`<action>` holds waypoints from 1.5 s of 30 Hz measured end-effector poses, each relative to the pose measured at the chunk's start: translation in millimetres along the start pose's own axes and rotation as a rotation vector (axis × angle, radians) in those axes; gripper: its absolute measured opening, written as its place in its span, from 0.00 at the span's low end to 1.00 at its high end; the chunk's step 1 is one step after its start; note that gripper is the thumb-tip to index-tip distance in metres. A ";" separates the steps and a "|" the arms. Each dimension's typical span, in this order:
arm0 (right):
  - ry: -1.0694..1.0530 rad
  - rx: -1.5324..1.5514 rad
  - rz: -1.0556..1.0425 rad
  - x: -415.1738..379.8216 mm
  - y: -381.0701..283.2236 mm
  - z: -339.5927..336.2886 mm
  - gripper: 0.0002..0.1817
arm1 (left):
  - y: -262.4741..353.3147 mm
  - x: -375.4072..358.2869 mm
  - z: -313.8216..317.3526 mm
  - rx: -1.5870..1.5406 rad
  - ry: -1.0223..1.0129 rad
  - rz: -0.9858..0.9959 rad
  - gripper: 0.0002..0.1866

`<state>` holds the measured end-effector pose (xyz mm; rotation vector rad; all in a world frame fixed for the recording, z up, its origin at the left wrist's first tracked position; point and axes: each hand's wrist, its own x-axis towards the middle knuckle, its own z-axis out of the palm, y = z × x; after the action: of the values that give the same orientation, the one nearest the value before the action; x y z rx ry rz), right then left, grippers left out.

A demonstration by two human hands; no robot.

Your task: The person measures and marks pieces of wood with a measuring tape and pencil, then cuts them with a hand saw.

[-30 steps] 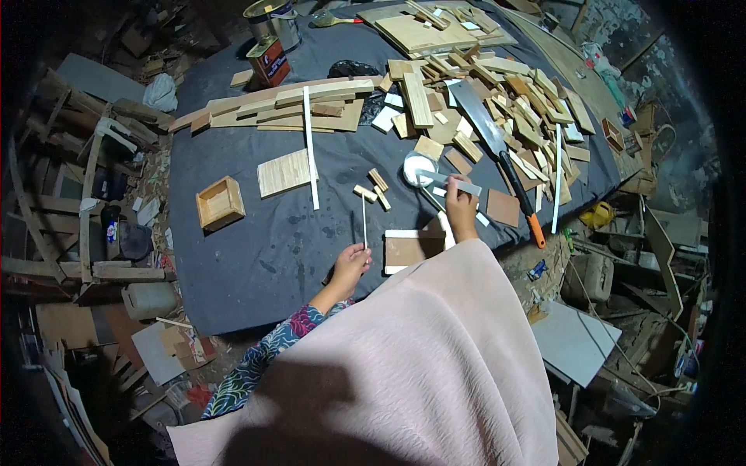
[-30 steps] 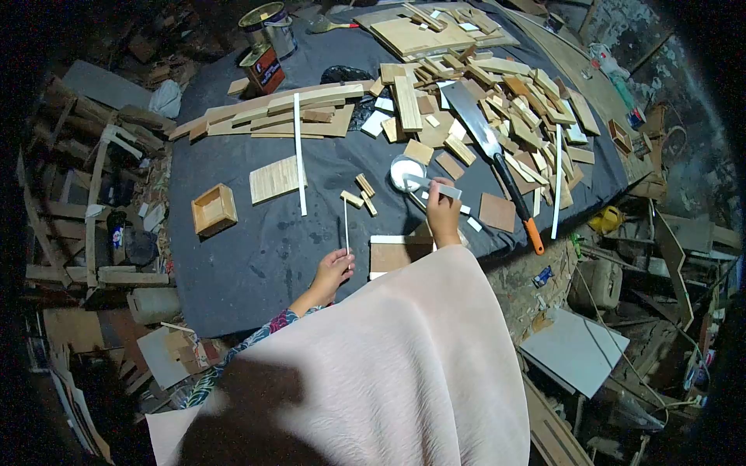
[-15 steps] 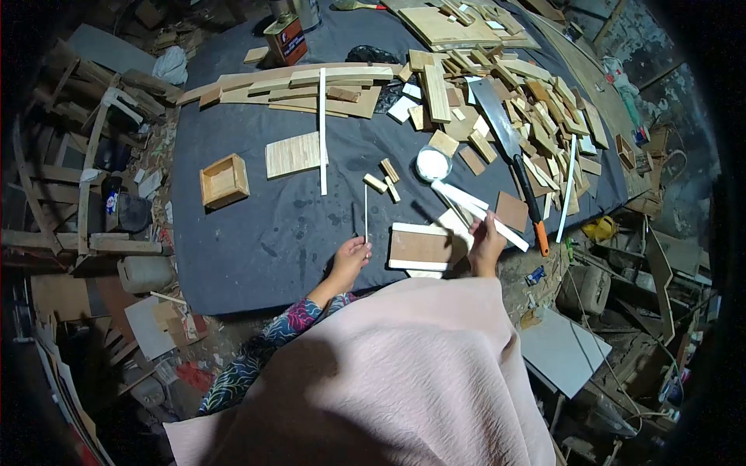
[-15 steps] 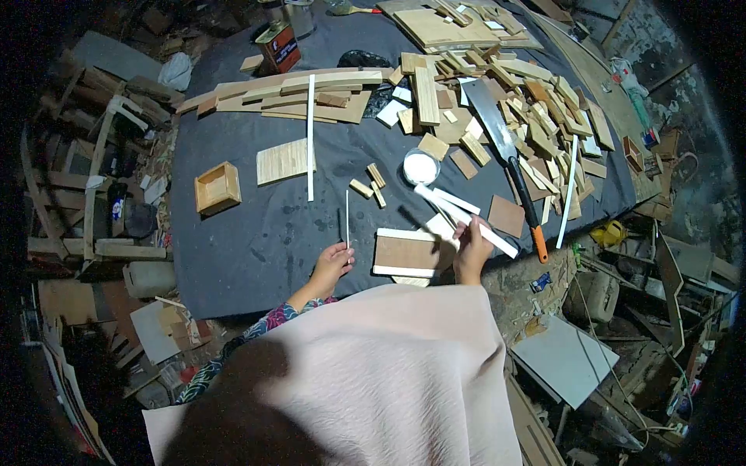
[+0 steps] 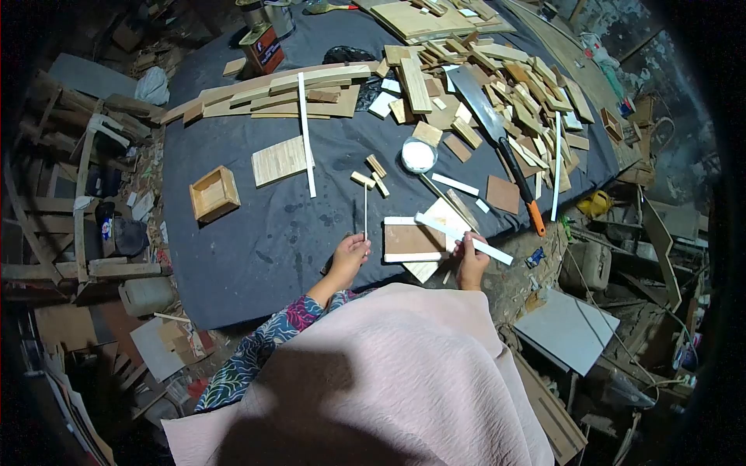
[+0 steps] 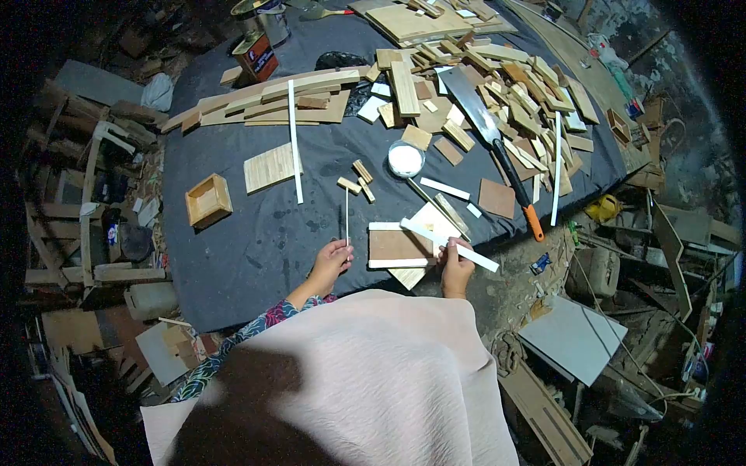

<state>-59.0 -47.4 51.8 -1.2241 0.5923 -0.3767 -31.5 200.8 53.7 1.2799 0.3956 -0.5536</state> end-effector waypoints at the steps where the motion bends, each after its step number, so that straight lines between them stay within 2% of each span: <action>1: -0.005 0.017 -0.017 0.0 -0.2 1.7 0.08 | -0.9 -0.2 0.4 0.006 0.003 -0.007 0.16; 3: -0.139 -0.102 -0.100 -6.3 -4.6 11.7 0.07 | -1.8 -1.2 2.6 0.015 -0.003 -0.015 0.16; 5: -0.109 -0.129 -0.097 -5.0 2.0 11.8 0.07 | -0.3 -2.5 4.1 0.003 0.020 0.003 0.18; 8: 0.096 0.116 -0.006 -2.6 -1.6 4.6 0.06 | 1.0 -2.9 1.8 -0.005 0.031 0.015 0.20; 14: 0.173 0.126 0.008 -7.2 -0.6 19.8 0.12 | -4.3 -4.6 2.0 -0.009 0.040 0.001 0.20; 17: 0.199 0.138 0.087 -6.6 6.0 21.6 0.13 | -6.0 -3.0 2.3 -0.001 0.040 0.016 0.20; 20: 0.183 0.117 0.096 -8.7 9.8 16.2 0.14 | -6.0 -2.7 0.8 0.017 0.035 0.006 0.16; 27: 0.255 0.143 0.080 -6.2 5.6 3.0 0.14 | -7.8 -1.9 1.6 0.036 0.046 -0.013 0.15; 32: 0.169 0.105 0.092 -8.2 5.8 12.1 0.12 | -4.9 -1.4 8.5 0.042 0.036 -0.025 0.15; 35: 0.318 0.144 0.044 4.3 7.9 -13.7 0.13 | -0.7 -4.2 11.3 0.071 0.040 -0.017 0.15; 39: 0.287 0.106 0.061 2.5 -0.4 -16.2 0.13 | -8.4 -1.4 9.1 0.039 0.034 -0.024 0.15; 41: 0.208 0.114 0.073 -1.2 1.0 -7.4 0.13 | -9.5 0.7 10.6 0.056 0.051 -0.032 0.15; 45: 0.308 0.170 0.069 7.1 6.8 -24.7 0.13 | -3.8 -0.9 13.0 0.042 0.051 -0.019 0.15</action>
<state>-68.7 -68.2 38.4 -0.9866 0.8472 -0.5515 -34.8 187.6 54.5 1.3335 0.4408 -0.5483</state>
